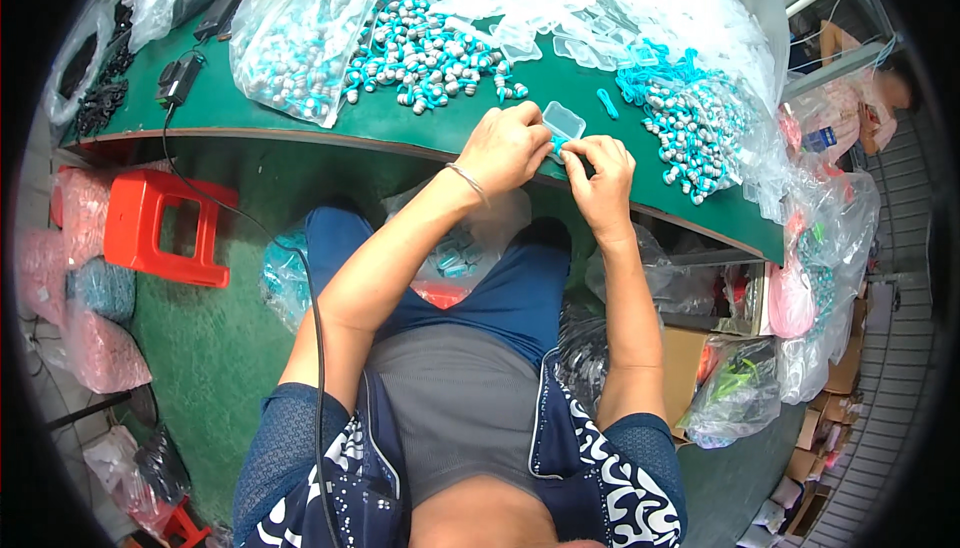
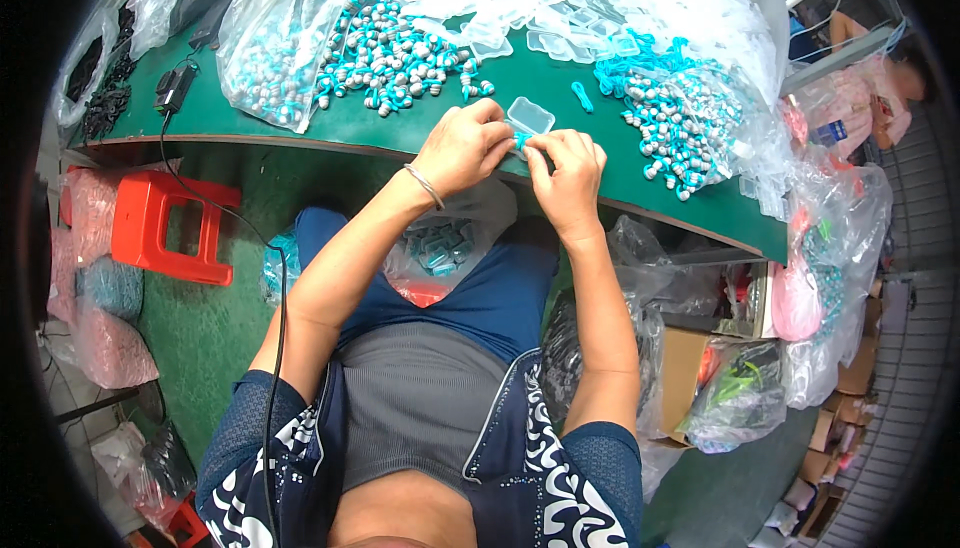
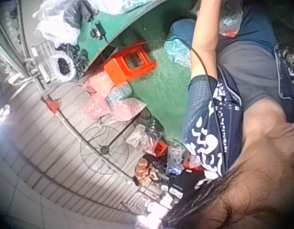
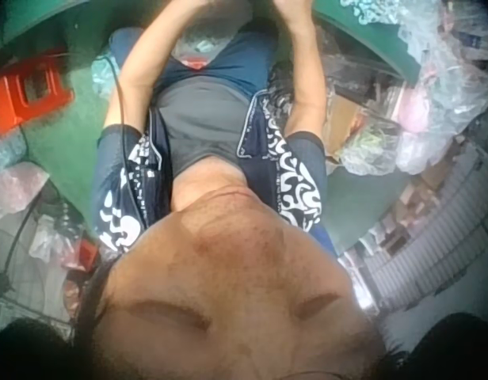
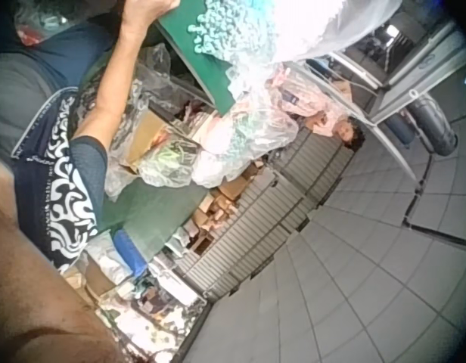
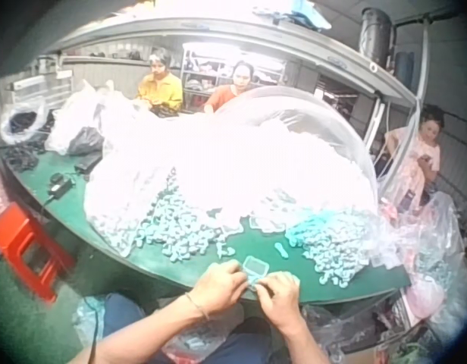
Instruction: Sorting and packaging small blue and white parts into plastic containers.
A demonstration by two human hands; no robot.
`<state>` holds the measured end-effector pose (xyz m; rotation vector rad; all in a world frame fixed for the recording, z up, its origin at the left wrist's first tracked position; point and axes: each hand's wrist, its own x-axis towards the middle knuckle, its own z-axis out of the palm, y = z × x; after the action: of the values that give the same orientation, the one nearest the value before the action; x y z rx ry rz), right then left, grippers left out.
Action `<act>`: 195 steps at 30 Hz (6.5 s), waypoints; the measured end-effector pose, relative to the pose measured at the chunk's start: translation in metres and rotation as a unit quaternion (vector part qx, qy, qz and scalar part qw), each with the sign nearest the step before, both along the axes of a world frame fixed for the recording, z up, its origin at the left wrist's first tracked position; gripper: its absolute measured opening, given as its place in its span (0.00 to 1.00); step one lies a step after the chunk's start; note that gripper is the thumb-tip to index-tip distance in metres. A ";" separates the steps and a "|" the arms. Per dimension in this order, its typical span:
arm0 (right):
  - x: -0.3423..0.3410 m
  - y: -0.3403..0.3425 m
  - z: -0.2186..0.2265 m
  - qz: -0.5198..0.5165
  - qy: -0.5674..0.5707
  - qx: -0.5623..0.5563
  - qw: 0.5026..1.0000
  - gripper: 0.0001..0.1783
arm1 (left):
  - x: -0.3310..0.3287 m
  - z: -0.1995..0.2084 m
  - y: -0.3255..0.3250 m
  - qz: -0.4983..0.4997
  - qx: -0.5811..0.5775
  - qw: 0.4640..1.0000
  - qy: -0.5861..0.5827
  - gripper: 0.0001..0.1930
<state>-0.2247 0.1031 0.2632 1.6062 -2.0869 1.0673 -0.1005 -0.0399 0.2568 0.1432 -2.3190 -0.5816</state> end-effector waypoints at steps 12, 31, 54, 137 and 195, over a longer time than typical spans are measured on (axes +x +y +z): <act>0.001 0.000 -0.011 -0.027 -0.033 -0.034 0.999 0.04 | -0.003 -0.002 0.001 0.002 0.046 0.999 0.003 0.06; -0.006 0.000 0.001 -0.073 -0.051 -0.004 0.996 0.03 | 0.003 0.002 0.001 -0.009 0.068 0.998 0.014 0.16; -0.002 0.003 0.001 0.094 -0.073 0.011 0.993 0.18 | 0.001 -0.004 -0.007 -0.025 0.026 0.999 -0.030 0.17; -0.098 -0.031 -0.010 -0.154 0.054 0.081 0.983 0.07 | -0.014 -0.011 -0.024 0.128 -0.106 0.986 0.008 0.14; -0.058 0.016 0.007 -0.005 -0.197 0.022 0.980 0.06 | 0.002 0.000 -0.016 0.024 0.092 0.995 0.035 0.09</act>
<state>-0.2826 0.1188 0.2707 1.4962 -2.3724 1.4434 -0.0985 -0.0559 0.2571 0.2597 -2.1854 -0.7631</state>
